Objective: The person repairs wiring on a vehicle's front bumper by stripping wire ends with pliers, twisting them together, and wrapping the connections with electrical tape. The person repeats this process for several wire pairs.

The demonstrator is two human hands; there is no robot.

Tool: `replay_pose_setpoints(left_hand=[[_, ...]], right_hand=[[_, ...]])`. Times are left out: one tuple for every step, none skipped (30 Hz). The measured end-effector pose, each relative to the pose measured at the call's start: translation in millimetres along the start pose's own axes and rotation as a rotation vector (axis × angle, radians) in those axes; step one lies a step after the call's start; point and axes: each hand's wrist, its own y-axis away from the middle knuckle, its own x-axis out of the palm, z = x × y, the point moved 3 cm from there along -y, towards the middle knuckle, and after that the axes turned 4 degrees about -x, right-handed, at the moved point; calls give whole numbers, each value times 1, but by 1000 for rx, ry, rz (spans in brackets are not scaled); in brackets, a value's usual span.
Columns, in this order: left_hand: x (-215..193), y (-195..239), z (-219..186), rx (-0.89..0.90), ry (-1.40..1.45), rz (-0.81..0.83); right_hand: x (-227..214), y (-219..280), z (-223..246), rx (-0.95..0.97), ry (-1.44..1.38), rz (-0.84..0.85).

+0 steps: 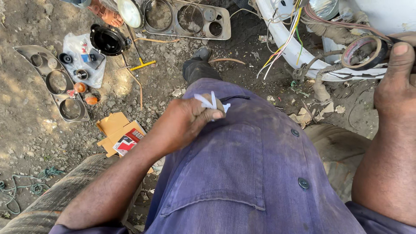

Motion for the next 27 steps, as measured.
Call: replay_pose_setpoints(left_hand=[[2,-4,5,-99,-41,14],[5,-6,11,-203,-83,27],[9,-12,13,-111,-69,40],[13,-21,16,-14,-60,52],[17,-29,19,83,-51,64],[21,-36,26,108,-94,86],[25,-42,34,133,-137,108],[30,-46,42,164,-179,134],[32,-46,48,234,-252,110],[34,-46,53,314,-322,85],[36,-45,57,395,-390,58],[38,-47,60,410,-422,55],[39,-48,61,425,-454,51],[40,-48,59,439,-489,44],[45,-54,60,316,-574,160],[48,-54,59,178,-660,273],[48,-55,56,37,-744,384],[40,-61,43,114,-749,322],[29,-66,28,190,-751,261],[21,-66,13,257,-743,202],[13,-66,3,228,-725,203],[5,-65,-6,200,-707,197],[-1,-65,-14,171,-687,191],[-2,-68,-22,220,-654,181],[-3,-73,-29,268,-621,171],[-1,-78,-34,315,-589,166],[5,-86,-37,308,-597,199]], right_hand=[[-1,1,-3,-7,-16,2],[-1,3,-6,-16,-35,8],[-1,4,-7,-24,-51,12],[-1,2,-10,-27,-61,7],[-1,2,-11,-29,-71,2],[-1,2,-12,-17,-75,-6],[-1,4,-11,-16,-79,-20],[0,1,-13,-23,-85,-31],[2,-1,-12,-40,-91,-46],[2,-4,-11,-60,-87,-66],[2,-8,-10,-80,-83,-85],[-2,-10,-9,-98,-70,-107],[-7,-13,-7,-130,-20,-124],[-10,-15,-5,-163,27,-143],[-13,-16,-1,-209,110,-156],[-12,-16,3,-228,143,-155],[-12,-16,7,-246,176,-155],[-11,-21,10,-243,168,-162],[-11,-26,13,-241,158,-168],[-11,-28,15,-223,160,-171],[-11,-30,17,-205,161,-173],[-12,-31,20,-195,164,-175],[-12,-30,24,-208,166,-175],[-11,-30,26,-222,167,-178],[-12,-30,28,-236,168,-181],[-11,-30,27,-194,179,-179],[-11,-30,25,-152,189,-176]])
